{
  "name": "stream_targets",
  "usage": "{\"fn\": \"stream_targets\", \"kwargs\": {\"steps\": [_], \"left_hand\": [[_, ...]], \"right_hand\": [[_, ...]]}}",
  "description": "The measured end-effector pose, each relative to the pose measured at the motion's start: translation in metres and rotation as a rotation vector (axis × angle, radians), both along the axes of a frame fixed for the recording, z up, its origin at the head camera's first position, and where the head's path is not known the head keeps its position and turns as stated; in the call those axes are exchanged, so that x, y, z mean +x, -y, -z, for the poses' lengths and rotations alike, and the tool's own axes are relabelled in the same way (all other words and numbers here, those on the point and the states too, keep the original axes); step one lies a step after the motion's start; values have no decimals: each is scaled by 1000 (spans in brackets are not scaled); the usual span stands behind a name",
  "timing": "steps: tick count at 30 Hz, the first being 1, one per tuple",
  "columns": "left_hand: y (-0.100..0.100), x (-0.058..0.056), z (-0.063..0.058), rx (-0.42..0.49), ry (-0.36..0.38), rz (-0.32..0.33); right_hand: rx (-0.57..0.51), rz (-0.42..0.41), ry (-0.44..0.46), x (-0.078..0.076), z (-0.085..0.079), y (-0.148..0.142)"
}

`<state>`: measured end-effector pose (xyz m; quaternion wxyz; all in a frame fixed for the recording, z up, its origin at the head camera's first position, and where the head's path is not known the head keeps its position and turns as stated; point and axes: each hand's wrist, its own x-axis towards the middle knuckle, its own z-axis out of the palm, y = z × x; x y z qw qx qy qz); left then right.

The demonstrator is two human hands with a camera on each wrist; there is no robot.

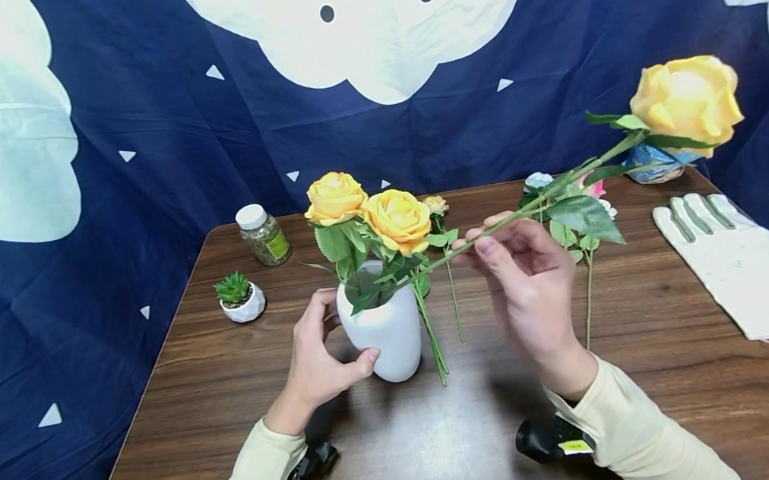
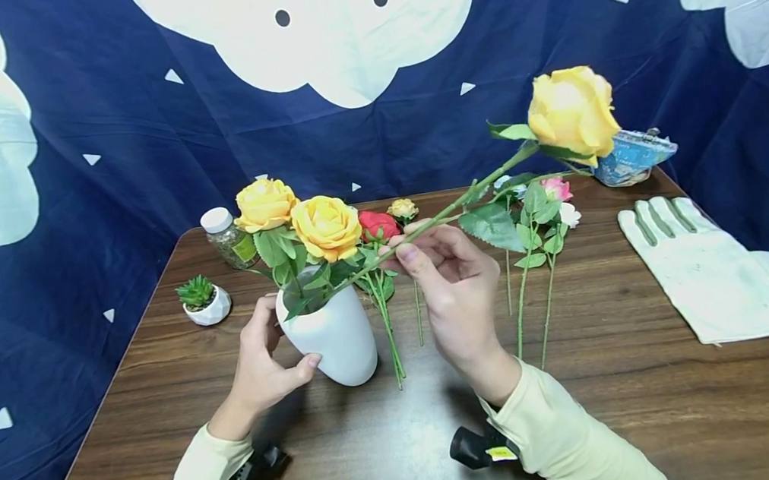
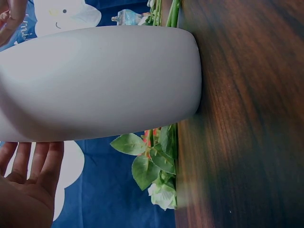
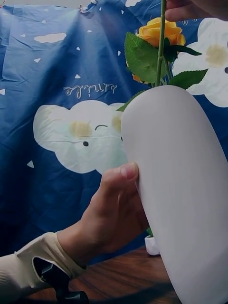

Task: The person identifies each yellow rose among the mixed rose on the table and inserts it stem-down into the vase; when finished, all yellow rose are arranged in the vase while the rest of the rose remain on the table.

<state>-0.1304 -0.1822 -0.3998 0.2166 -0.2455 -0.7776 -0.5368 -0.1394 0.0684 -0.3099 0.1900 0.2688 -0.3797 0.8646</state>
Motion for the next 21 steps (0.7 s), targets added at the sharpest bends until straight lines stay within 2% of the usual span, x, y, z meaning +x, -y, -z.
{"fn": "stream_targets", "kwargs": {"steps": [14, 21], "left_hand": [[1, -1, 2, -3, -13, 2], [-1, 0, 1, 5, 3, 2]], "right_hand": [[155, 104, -13, 4, 7, 12], [201, 120, -36, 6, 11, 19]]}}
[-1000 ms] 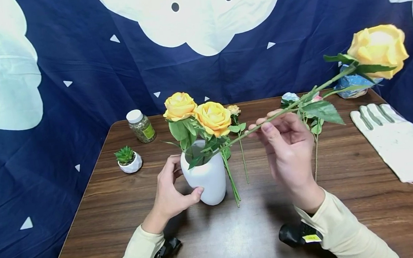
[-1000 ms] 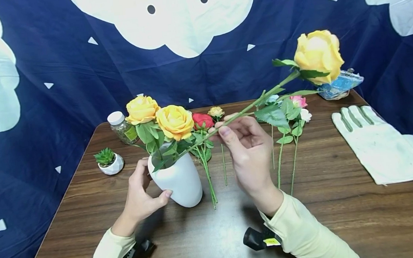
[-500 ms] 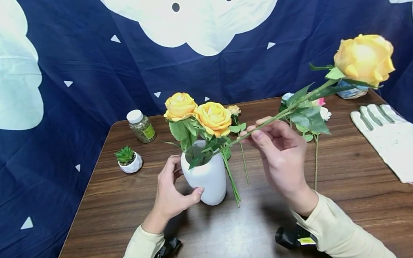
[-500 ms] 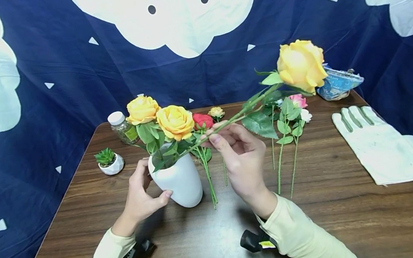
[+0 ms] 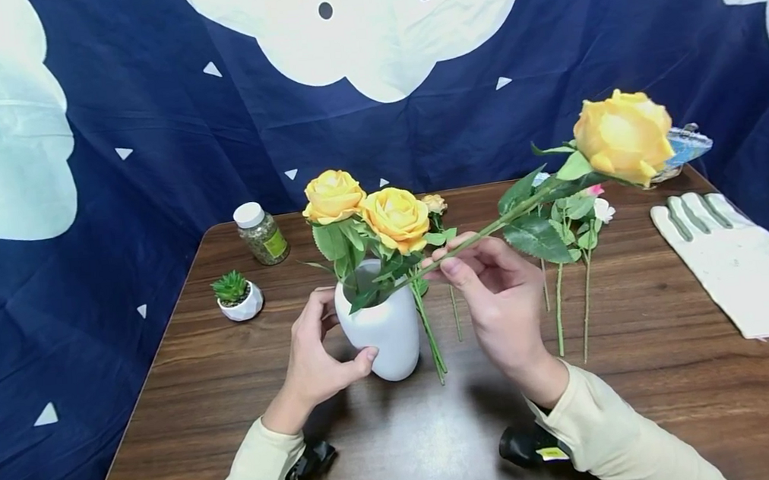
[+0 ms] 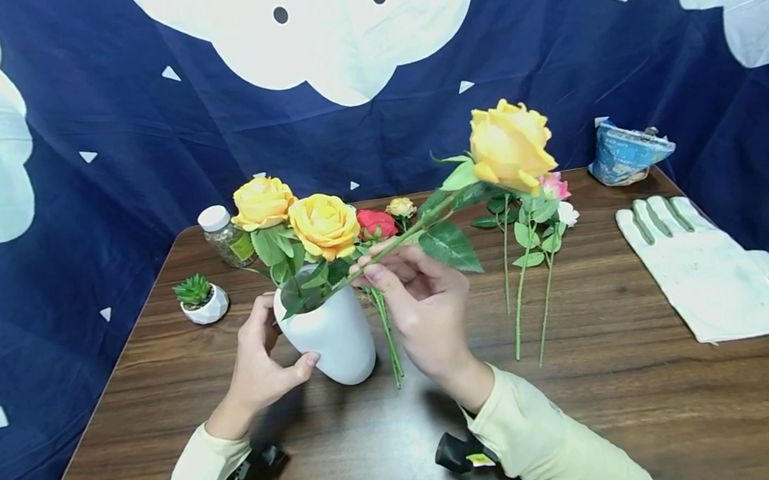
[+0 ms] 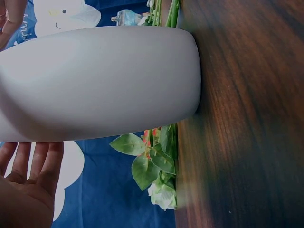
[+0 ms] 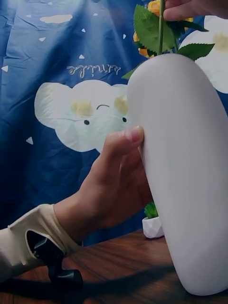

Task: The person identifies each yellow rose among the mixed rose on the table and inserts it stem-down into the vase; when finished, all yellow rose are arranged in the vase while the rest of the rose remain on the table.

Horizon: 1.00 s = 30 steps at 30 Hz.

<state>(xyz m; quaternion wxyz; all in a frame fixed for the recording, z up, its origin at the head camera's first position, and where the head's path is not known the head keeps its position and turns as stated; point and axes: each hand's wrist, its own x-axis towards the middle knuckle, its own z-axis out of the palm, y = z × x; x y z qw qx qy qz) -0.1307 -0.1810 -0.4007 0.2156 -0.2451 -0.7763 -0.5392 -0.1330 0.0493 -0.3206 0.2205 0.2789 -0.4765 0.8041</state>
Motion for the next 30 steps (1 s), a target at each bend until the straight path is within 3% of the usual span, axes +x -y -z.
{"fn": "stream_targets", "kwargs": {"steps": [10, 16, 21, 24, 30], "left_hand": [[-6, 0, 0, 7, -2, 10], [-3, 1, -1, 2, -4, 4], [-2, 1, 0, -8, -8, 0], [-1, 1, 0, -16, -8, -3], [0, 2, -2, -25, -4, -14]], "right_hand": [[102, 49, -107, 2, 3, 8], [314, 101, -100, -1, 0, 15], [525, 231, -151, -9, -4, 16], [578, 308, -210, -14, -5, 16], [609, 351, -291, -16, 0, 16]]}}
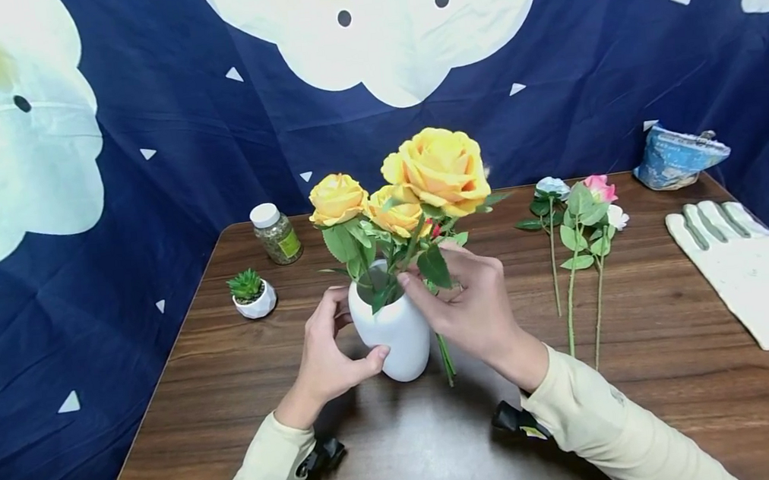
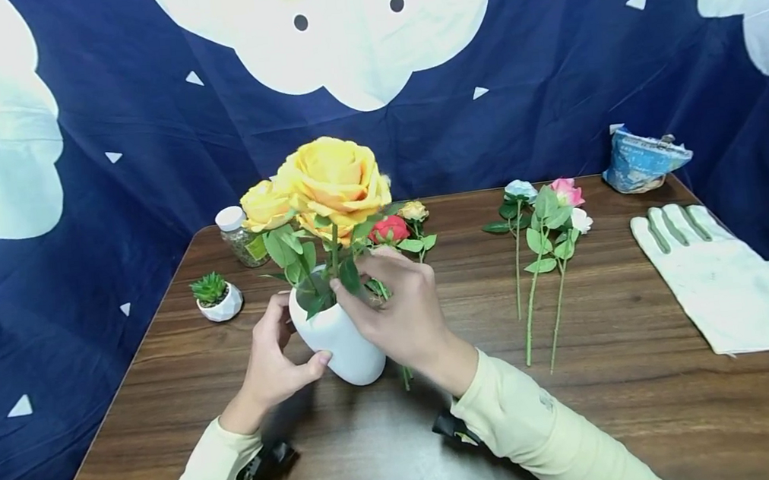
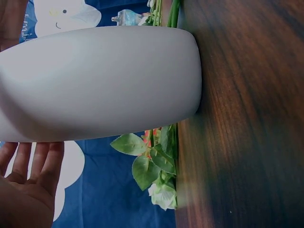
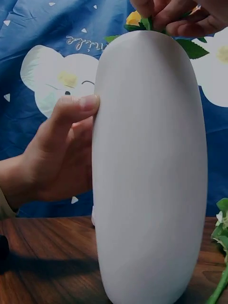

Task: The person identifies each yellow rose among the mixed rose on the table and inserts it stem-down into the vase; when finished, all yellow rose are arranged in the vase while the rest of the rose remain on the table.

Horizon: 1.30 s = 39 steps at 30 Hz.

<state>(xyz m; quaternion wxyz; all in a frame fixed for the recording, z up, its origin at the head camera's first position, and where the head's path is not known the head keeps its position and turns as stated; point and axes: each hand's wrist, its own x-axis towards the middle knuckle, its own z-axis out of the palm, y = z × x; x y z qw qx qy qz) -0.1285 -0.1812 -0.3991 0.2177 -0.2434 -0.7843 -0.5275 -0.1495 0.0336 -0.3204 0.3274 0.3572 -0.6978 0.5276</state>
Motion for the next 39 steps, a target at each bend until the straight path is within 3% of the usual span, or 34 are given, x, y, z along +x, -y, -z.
{"fn": "stream_targets", "kwargs": {"steps": [5, 9, 17, 26, 32, 39], "left_hand": [[0, 0, 0, 0, 7, 1], [0, 0, 0, 1, 10, -2], [1, -2, -2, 7, 3, 3], [0, -1, 0, 0, 5, 9], [-3, -2, -2, 6, 14, 13], [-1, -1, -2, 9, 27, -6]], "right_hand": [[37, 31, -63, -2, 5, -2], [44, 31, -59, -3, 14, -3], [-139, -107, 218, -8, 35, -17], [-168, 137, 600, -50, 37, -60], [-137, 128, 754, -69, 42, -84], [-18, 64, 887, -82, 47, -90]]}}
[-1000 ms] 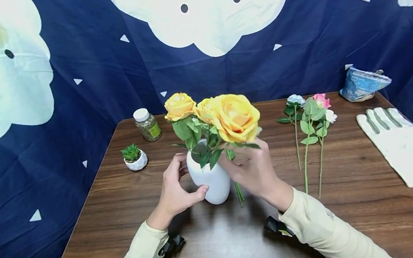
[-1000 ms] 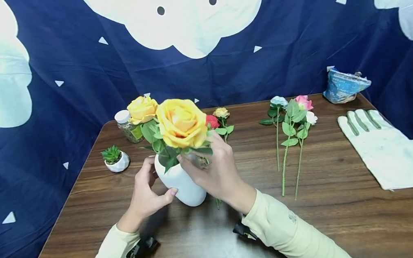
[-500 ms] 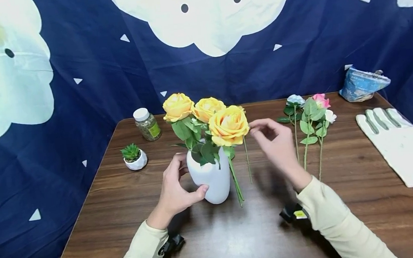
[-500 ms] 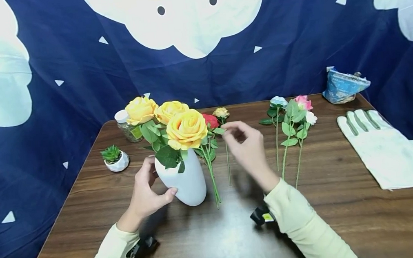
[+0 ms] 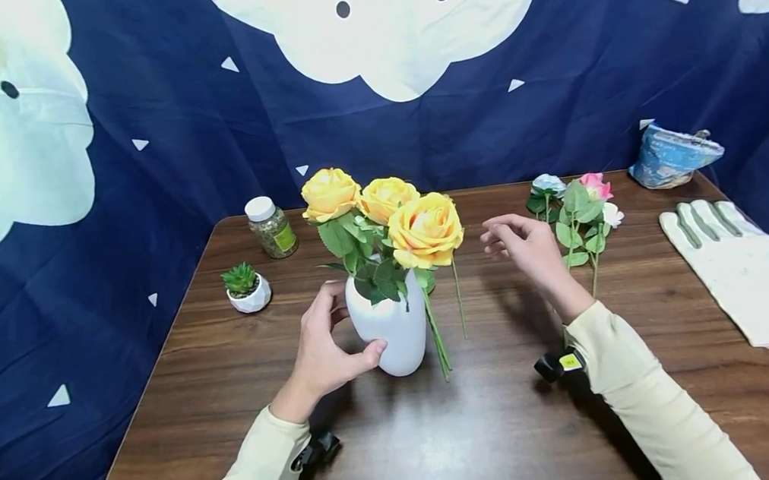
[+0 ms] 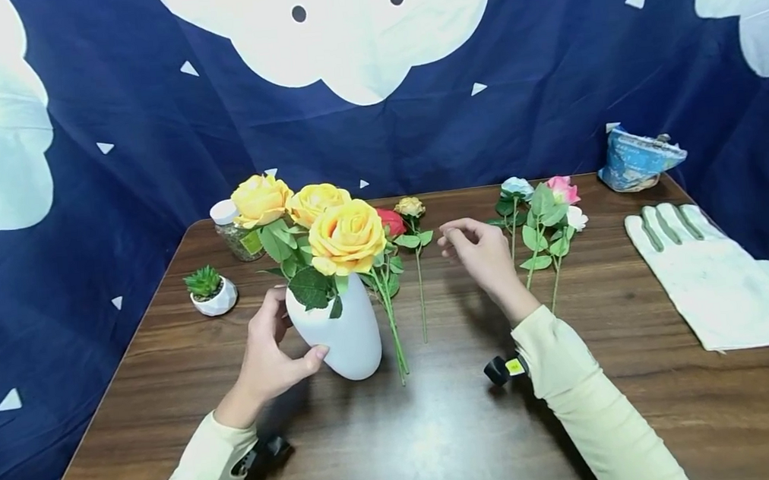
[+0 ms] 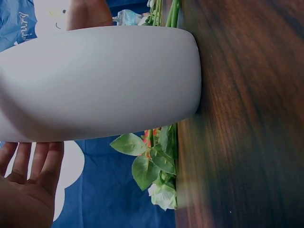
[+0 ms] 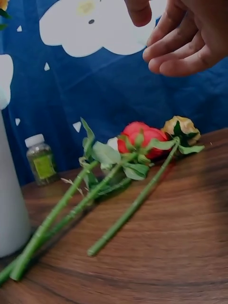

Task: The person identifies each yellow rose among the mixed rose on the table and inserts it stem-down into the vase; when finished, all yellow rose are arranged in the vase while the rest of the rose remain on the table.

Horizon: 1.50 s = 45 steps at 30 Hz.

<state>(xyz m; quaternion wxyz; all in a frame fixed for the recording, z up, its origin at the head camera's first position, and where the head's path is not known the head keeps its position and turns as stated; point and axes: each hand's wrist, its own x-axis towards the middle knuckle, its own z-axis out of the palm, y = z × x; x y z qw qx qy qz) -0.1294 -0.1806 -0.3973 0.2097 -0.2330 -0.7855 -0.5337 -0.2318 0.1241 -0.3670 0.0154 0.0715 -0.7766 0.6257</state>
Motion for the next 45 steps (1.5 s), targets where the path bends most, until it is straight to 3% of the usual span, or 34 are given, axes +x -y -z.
{"fn": "stream_targets", "kwargs": {"steps": [7, 14, 18, 30, 45], "left_hand": [[2, 0, 0, -3, -3, 1], [1, 0, 0, -5, 5, 1], [1, 1, 0, -8, -6, 0], [1, 1, 0, -7, -11, 10], [1, 1, 0, 3, 1, 12]], "right_hand": [[49, -74, 180, -22, 11, 3], [45, -168, 434, -43, 23, 3], [32, -207, 528, -50, 29, 5], [-3, -211, 604, -59, 40, 13], [20, -158, 618, -69, 48, 29]]}}
